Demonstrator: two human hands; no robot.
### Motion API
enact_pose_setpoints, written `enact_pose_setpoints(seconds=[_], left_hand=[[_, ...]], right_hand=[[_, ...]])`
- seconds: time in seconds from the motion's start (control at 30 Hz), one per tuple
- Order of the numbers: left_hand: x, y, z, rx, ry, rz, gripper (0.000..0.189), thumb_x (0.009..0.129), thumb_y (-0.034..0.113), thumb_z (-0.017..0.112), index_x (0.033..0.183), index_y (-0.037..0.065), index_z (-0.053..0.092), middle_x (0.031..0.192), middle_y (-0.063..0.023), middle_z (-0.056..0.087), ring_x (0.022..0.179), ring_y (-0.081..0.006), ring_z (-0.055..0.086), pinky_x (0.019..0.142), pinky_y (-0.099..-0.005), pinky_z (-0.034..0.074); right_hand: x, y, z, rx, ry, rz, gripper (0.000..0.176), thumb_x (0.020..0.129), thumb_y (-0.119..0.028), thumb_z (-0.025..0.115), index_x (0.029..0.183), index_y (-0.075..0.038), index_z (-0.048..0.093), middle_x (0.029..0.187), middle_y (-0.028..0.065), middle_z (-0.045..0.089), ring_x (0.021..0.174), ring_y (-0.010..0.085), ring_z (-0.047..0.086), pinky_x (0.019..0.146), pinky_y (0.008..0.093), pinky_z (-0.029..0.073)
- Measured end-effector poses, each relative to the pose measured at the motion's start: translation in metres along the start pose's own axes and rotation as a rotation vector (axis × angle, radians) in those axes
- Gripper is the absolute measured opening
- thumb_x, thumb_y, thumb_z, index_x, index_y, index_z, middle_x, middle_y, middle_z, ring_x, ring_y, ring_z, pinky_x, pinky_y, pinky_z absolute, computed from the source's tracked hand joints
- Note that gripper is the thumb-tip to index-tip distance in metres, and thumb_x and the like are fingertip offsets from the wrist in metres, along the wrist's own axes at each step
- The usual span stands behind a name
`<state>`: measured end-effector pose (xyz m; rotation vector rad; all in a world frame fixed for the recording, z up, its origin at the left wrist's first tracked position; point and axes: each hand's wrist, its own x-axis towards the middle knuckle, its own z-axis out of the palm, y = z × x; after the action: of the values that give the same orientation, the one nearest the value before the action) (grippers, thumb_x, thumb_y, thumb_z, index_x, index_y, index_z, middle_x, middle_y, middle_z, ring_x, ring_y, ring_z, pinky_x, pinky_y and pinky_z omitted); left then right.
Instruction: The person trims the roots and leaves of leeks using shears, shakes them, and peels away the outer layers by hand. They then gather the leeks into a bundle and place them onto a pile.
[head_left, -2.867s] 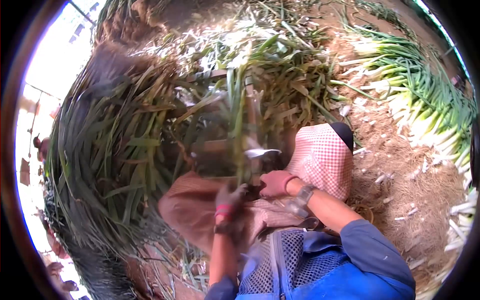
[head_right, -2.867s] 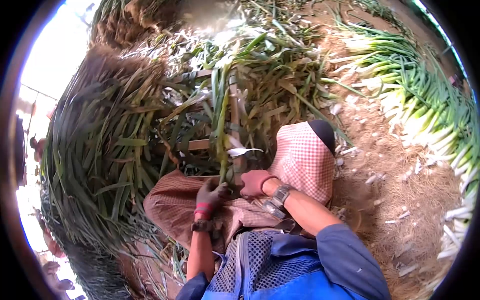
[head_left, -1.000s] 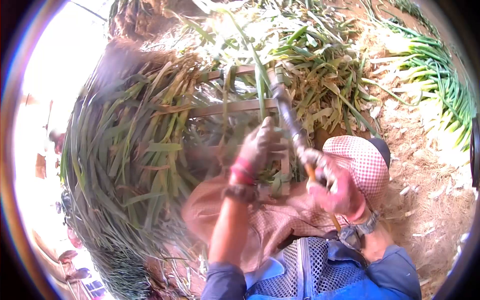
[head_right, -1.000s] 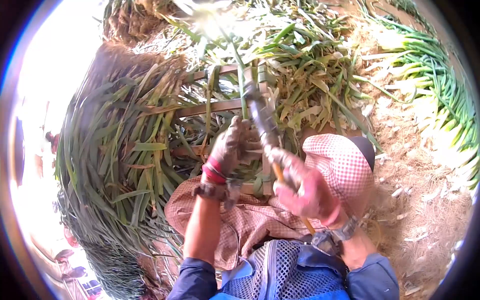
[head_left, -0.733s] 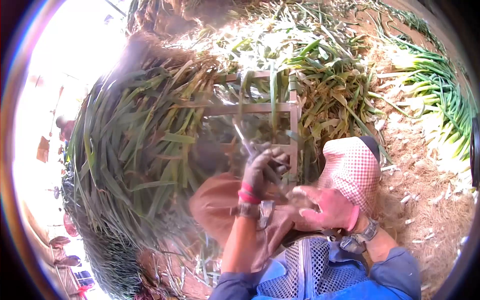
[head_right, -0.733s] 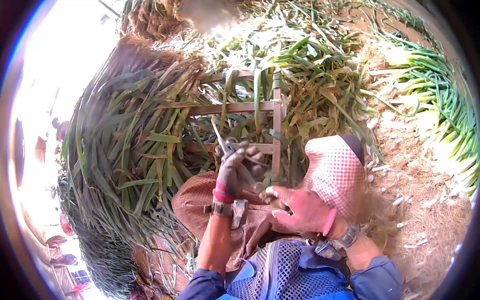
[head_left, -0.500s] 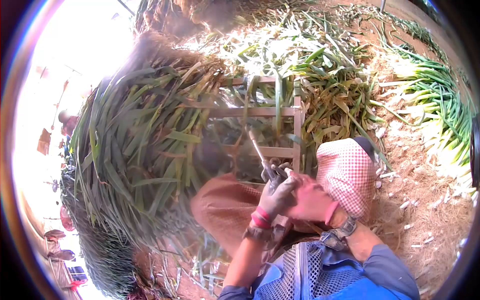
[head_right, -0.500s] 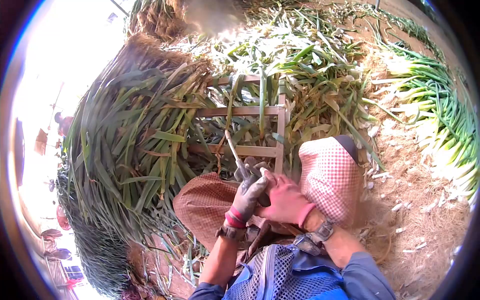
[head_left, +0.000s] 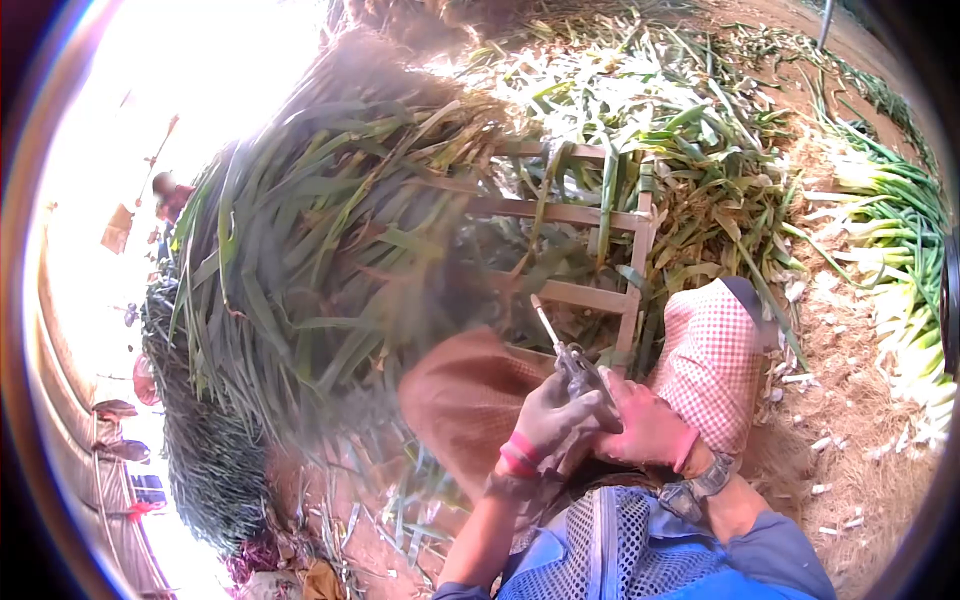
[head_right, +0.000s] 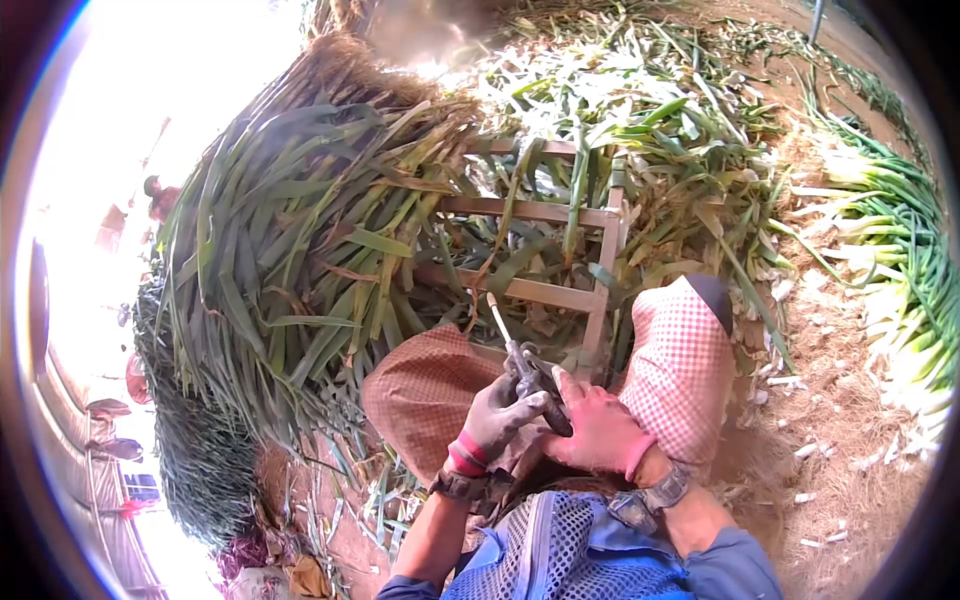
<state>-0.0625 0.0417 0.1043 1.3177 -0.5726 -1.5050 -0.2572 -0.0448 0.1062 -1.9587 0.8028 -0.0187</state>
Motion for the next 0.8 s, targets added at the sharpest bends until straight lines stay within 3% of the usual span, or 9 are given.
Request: enact_pose_setpoints(seconds=[0.07, 0.13, 0.27, 0.4, 0.53, 0.63, 0.67, 0.73, 0.8], left_hand=[[-0.011, 0.031, 0.0, 0.006, -0.031, -0.137, 0.057, 0.095, 0.009, 0.083, 0.145, -0.006, 0.058, 0.13, -0.0014, 0.065, 0.116, -0.0121, 0.062, 0.106, -0.031, 0.05], [-0.011, 0.048, -0.029, -0.039, -0.091, -0.094, 0.075, 0.092, 0.011, 0.088, 0.156, -0.004, 0.052, 0.149, -0.0143, 0.065, 0.135, -0.0225, 0.062, 0.117, -0.0386, 0.05], [0.018, 0.063, -0.125, 0.761, 0.514, 0.206, 0.073, 0.091, 0.02, 0.09, 0.152, -0.004, 0.056, 0.148, -0.0185, 0.065, 0.135, -0.0308, 0.063, 0.118, -0.042, 0.05], [0.039, 0.068, -0.189, 1.758, 1.039, -0.135, 0.115, 0.076, 0.04, 0.096, 0.166, 0.003, 0.035, 0.169, -0.0199, 0.041, 0.146, -0.0444, 0.052, 0.123, -0.0504, 0.042], [0.062, 0.053, -0.23, 1.756, 1.054, -0.157, 0.133, 0.069, 0.049, 0.097, 0.171, 0.007, 0.022, 0.177, -0.0168, 0.027, 0.153, -0.045, 0.044, 0.124, -0.0544, 0.038], [0.083, 0.055, -0.24, 1.522, 1.106, -0.502, 0.135, 0.068, 0.05, 0.095, 0.172, 0.009, 0.019, 0.176, -0.0177, 0.028, 0.152, -0.046, 0.044, 0.121, -0.0612, 0.039], [0.086, 0.045, -0.251, 1.52, 1.101, -0.499, 0.135, 0.068, 0.05, 0.095, 0.172, 0.009, 0.019, 0.176, -0.0177, 0.028, 0.152, -0.046, 0.044, 0.121, -0.0612, 0.039], [0.089, 0.027, -0.262, 1.722, 1.296, -0.155, 0.133, 0.065, 0.05, 0.095, 0.169, 0.009, 0.024, 0.173, -0.019, 0.032, 0.147, -0.0459, 0.05, 0.118, -0.0599, 0.043], [0.091, 0.022, -0.267, 1.711, 1.321, -0.145, 0.128, 0.064, 0.048, 0.095, 0.166, 0.008, 0.029, 0.169, -0.0194, 0.036, 0.144, -0.046, 0.052, 0.116, -0.0594, 0.045]], right_hand=[[0.002, 0.003, 0.002, 0.167, 0.003, -0.023, 0.106, 0.085, -0.05, 0.079, 0.16, 0.012, 0.036, 0.146, 0.0349, 0.058, 0.133, 0.0496, 0.059, 0.116, 0.0483, 0.047], [0.004, 0.009, 0.001, 0.209, 0.034, -0.071, 0.104, 0.086, -0.048, 0.079, 0.16, 0.013, 0.037, 0.146, 0.0357, 0.058, 0.135, 0.0487, 0.058, 0.116, 0.0483, 0.047], [0.015, 0.013, -0.01, 0.234, 0.121, -0.009, 0.098, 0.089, -0.038, 0.081, 0.16, 0.013, 0.037, 0.146, 0.0368, 0.059, 0.139, 0.0455, 0.057, 0.119, 0.0448, 0.045], [0.031, 0.022, -0.007, 0.403, 0.097, 0.079, 0.096, 0.088, -0.031, 0.083, 0.16, 0.013, 0.037, 0.149, 0.0377, 0.056, 0.141, 0.0436, 0.057, 0.121, 0.0424, 0.043], [0.042, 0.038, 0.004, 0.395, 0.118, 0.056, 0.097, 0.088, -0.036, 0.082, 0.16, 0.013, 0.037, 0.15, 0.0389, 0.055, 0.143, 0.0452, 0.055, 0.122, 0.0435, 0.042], [0.042, 0.037, 0.001, 0.316, 0.044, 0.087, 0.102, 0.087, -0.045, 0.081, 0.16, 0.013, 0.038, 0.15, 0.0394, 0.055, 0.142, 0.0488, 0.055, 0.121, 0.0454, 0.043], [0.043, 0.038, 0.001, 0.313, 0.047, 0.091, 0.102, 0.087, -0.045, 0.081, 0.16, 0.013, 0.038, 0.15, 0.0394, 0.055, 0.142, 0.0488, 0.055, 0.121, 0.0454, 0.043], [0.044, 0.04, 0.001, 0.311, -0.034, 0.143, 0.102, 0.087, -0.047, 0.08, 0.16, 0.012, 0.038, 0.148, 0.0388, 0.056, 0.139, 0.0489, 0.057, 0.119, 0.0464, 0.045], [0.044, 0.044, 0.005, 0.236, -0.018, 0.095, 0.102, 0.088, -0.05, 0.079, 0.159, 0.012, 0.039, 0.145, 0.0375, 0.058, 0.133, 0.0494, 0.06, 0.115, 0.0485, 0.048]])
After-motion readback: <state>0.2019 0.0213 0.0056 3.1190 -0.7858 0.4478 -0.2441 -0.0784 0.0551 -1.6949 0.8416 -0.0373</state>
